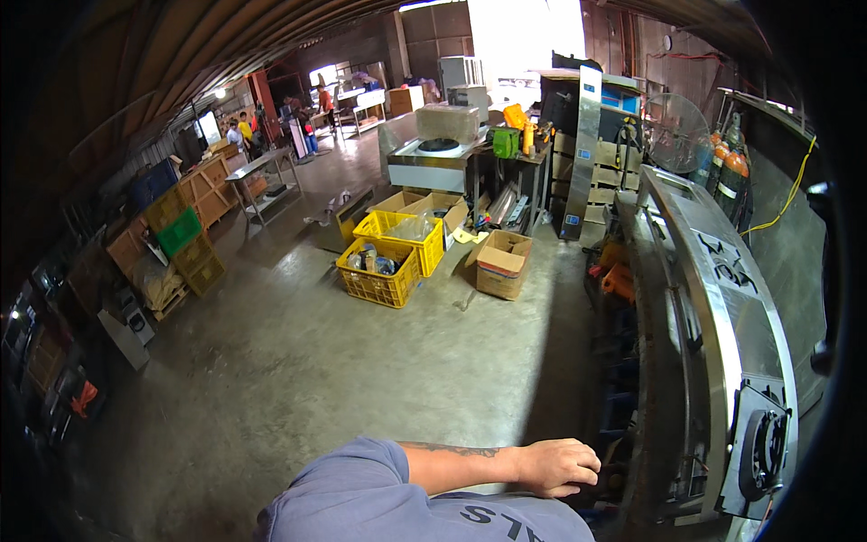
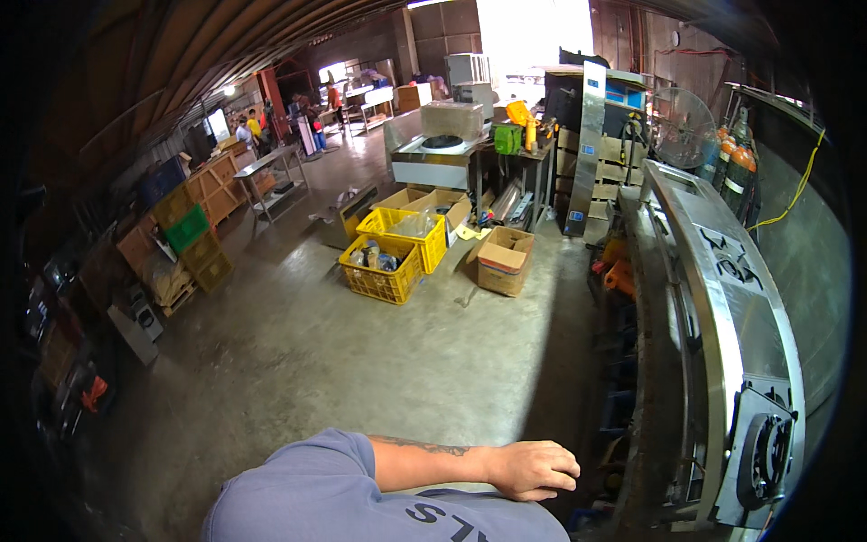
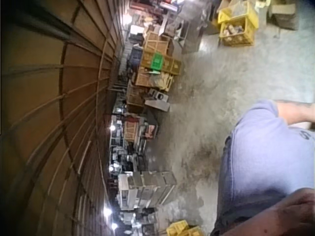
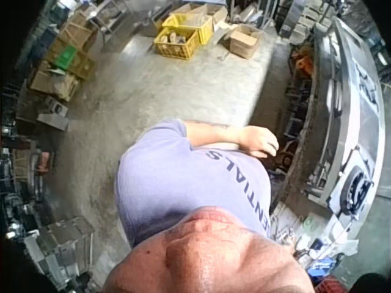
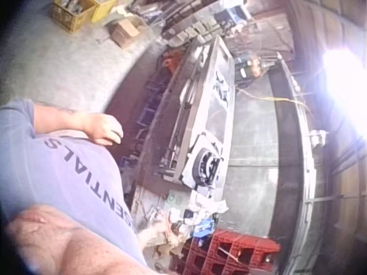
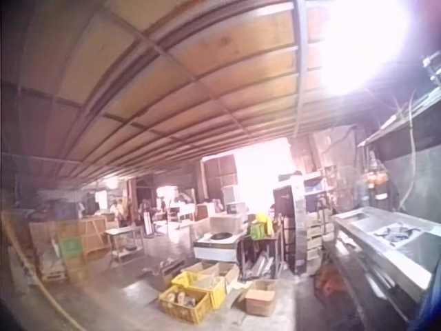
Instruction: The person retrieves wrenches from a toolbox and uses them to tighten nuts on a metal fan housing with copper tubes. They then insert additional copper tubes into the housing and secure them with nuts and washers.
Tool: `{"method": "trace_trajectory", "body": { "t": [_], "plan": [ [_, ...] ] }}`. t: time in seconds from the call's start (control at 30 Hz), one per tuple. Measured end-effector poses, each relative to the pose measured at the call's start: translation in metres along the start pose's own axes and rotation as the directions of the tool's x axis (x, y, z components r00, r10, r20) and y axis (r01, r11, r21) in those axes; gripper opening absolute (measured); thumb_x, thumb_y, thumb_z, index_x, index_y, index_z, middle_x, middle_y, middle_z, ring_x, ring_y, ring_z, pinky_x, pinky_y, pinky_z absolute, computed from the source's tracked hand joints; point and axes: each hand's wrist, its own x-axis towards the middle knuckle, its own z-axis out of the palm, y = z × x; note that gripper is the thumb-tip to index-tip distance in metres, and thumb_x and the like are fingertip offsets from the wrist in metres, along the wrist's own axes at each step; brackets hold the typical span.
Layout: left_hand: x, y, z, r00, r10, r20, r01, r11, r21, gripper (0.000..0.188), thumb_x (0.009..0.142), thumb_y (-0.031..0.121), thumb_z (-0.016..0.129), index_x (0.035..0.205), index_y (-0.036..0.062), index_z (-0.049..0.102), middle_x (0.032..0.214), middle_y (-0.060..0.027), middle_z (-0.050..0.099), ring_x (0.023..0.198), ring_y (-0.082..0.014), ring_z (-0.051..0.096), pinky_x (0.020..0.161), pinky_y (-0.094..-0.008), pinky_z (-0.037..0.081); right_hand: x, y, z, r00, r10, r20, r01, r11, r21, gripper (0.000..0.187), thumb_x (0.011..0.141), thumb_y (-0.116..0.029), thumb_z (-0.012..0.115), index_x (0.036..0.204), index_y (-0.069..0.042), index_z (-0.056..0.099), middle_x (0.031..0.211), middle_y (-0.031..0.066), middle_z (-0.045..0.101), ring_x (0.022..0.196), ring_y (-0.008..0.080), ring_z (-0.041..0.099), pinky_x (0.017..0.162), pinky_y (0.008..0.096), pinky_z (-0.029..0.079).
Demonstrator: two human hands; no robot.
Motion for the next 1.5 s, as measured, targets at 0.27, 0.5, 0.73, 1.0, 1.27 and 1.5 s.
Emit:
{"method": "trace_trajectory", "body": {
  "t": [0.27,0.5,0.73,1.0,1.27,1.5],
  "plan": [
    [0.009,-0.013,-0.02,0.988,0.076,0.132,-0.04,0.965,-0.261,0.026,0.087,0.018,0.075,0.109,0.0057,0.073,0.115,-0.0135,0.072,0.11,-0.0319,0.067,0.093,-0.0442,0.055,-0.086,-0.169,0.058,0.96,-0.155,-0.234,0.238,0.892,0.385,0.045,0.087,0.005,0.071,0.129,-0.001,0.058,0.123,0.0122,0.067,0.114,0.0229,0.065,0.103,0.0373,0.05],
    [0.065,0.04,-0.023,0.99,-0.117,0.081,0.141,0.731,-0.667,0.05,0.083,0.014,0.08,0.128,-0.0006,0.065,0.13,-0.0158,0.066,0.114,-0.0268,0.067,0.099,-0.0378,0.052,-0.108,-0.304,0.081,0.733,-0.657,-0.177,0.67,0.651,0.358,0.054,0.081,0.019,0.072,0.129,-0.003,0.06,0.127,0.0184,0.066,0.121,0.0261,0.064,0.104,0.038,0.051],
    [0.097,0.044,-0.004,0.958,0.075,0.277,0.151,0.689,-0.709,0.034,0.093,0.016,0.072,0.123,0.0005,0.068,0.125,-0.0116,0.066,0.111,-0.0221,0.066,0.099,-0.0374,0.052,-0.135,-0.285,0.072,0.683,-0.709,-0.172,0.706,0.702,-0.091,0.054,0.076,0.013,0.072,0.126,-0.006,0.062,0.12,0.0188,0.069,0.115,0.0348,0.069,0.099,0.0438,0.055],
    [0.086,0.035,0.067,0.823,-0.169,0.542,0.523,0.595,-0.61,0.019,0.081,0.015,0.078,0.09,-0.0015,0.075,0.081,-0.0123,0.074,0.076,-0.0201,0.071,0.071,-0.0345,0.056,-0.128,-0.227,0.07,0.763,-0.646,-0.025,0.646,0.759,0.084,0.043,0.084,0.012,0.068,0.124,-0.001,0.065,0.121,0.0139,0.064,0.11,0.026,0.065,0.092,0.0361,0.054],
    [0.096,0.053,0.134,0.901,-0.265,0.344,0.418,0.744,-0.521,0.013,0.087,0.011,0.07,0.089,-0.0016,0.068,0.078,-0.0158,0.068,0.077,-0.0292,0.068,0.07,-0.0408,0.053,-0.077,-0.196,-0.024,0.88,-0.296,0.371,0.337,0.94,-0.05,0.055,0.083,0.004,0.08,0.134,-0.001,0.061,0.112,0.0108,0.069,0.101,0.0205,0.066,0.087,0.0338,0.054],
    [0.154,0.099,0.134,0.938,-0.28,0.203,0.345,0.716,-0.606,0.013,0.097,0.012,0.061,0.093,-0.0007,0.064,0.076,-0.0134,0.065,0.073,-0.0216,0.069,0.066,-0.0392,0.055,-0.046,-0.178,-0.086,0.862,-0.271,0.428,0.323,0.945,-0.051,0.063,0.075,-0.013,0.093,0.131,-0.004,0.067,0.123,0.0158,0.072,0.114,0.0286,0.067,0.095,0.0385,0.055]
  ]
}}
